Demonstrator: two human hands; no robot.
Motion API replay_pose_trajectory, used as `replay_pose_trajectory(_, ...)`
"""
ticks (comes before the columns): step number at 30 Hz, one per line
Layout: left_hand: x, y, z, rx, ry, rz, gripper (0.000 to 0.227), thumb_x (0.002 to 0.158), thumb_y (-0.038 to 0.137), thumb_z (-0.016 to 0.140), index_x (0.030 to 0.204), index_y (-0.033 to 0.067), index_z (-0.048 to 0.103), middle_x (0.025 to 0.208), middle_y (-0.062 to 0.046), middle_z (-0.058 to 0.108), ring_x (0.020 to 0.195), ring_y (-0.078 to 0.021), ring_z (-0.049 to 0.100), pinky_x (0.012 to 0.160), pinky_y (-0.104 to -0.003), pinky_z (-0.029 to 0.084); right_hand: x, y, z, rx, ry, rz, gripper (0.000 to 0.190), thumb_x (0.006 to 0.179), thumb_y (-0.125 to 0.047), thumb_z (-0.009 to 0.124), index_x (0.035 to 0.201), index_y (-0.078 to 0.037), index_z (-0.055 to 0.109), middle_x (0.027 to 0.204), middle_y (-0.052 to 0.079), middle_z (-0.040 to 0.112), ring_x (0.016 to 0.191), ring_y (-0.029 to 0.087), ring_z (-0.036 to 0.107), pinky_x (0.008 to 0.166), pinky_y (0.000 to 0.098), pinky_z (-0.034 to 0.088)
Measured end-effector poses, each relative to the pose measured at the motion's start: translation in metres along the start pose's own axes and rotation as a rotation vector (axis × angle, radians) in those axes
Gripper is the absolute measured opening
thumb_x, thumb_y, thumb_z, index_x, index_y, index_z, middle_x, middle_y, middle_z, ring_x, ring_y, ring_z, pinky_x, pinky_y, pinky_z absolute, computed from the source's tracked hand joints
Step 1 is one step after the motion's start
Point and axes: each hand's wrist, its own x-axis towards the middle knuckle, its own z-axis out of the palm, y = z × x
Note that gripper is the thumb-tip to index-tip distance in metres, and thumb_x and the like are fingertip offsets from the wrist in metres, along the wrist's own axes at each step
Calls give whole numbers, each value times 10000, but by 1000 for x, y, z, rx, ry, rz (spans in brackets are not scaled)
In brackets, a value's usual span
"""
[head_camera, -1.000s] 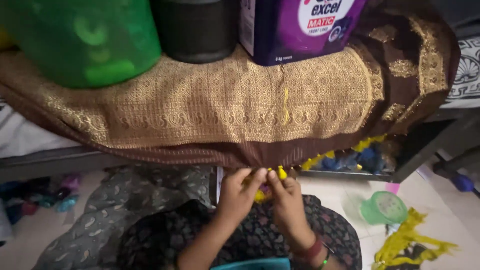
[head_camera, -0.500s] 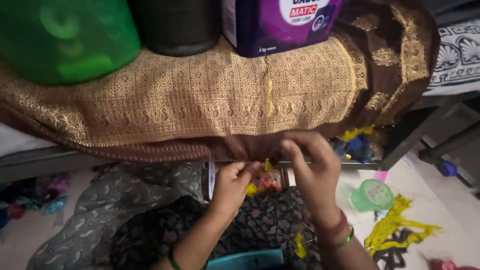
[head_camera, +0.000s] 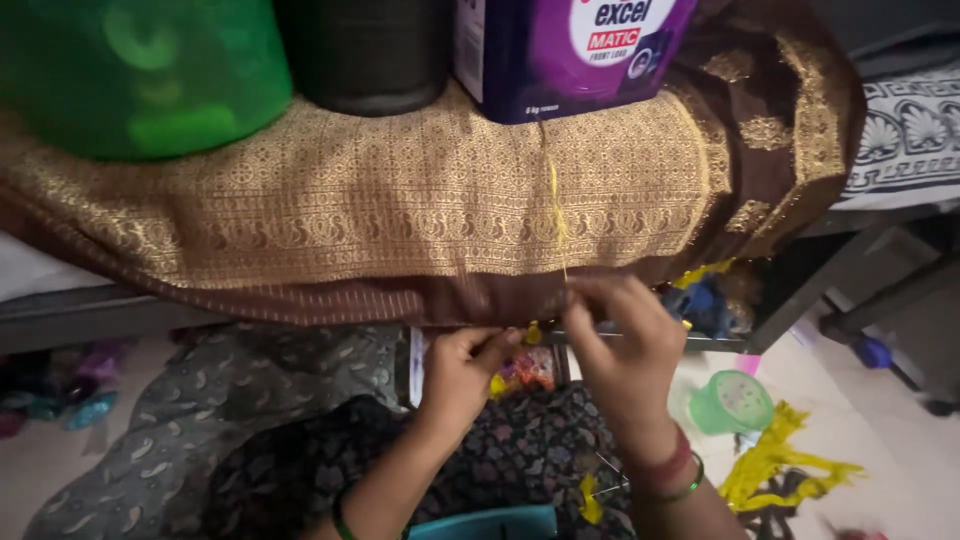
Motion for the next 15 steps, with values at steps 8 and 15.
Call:
replay_pose_trajectory(8,-3,11,6,-153,-69,-166,231,935,186,690,1018,-2,794,855,-71,819,698,-78,686,595,-234,489,-60,15,-9,-150,-289,9,129,757,-80,767,876,-47,727,793,91,660,690,229,658,611,360,526)
replay_pose_trajectory(15,8,-35,-3,-776,-176,-437,228,963,179,702,1041,-30,751,759,-24,666,624,-73,569,543,-190,432,-84,63,-47,534,-692,306,110,831,-124,738,926,-81,771,1016,124,712,1040,294,681,917,472,525)
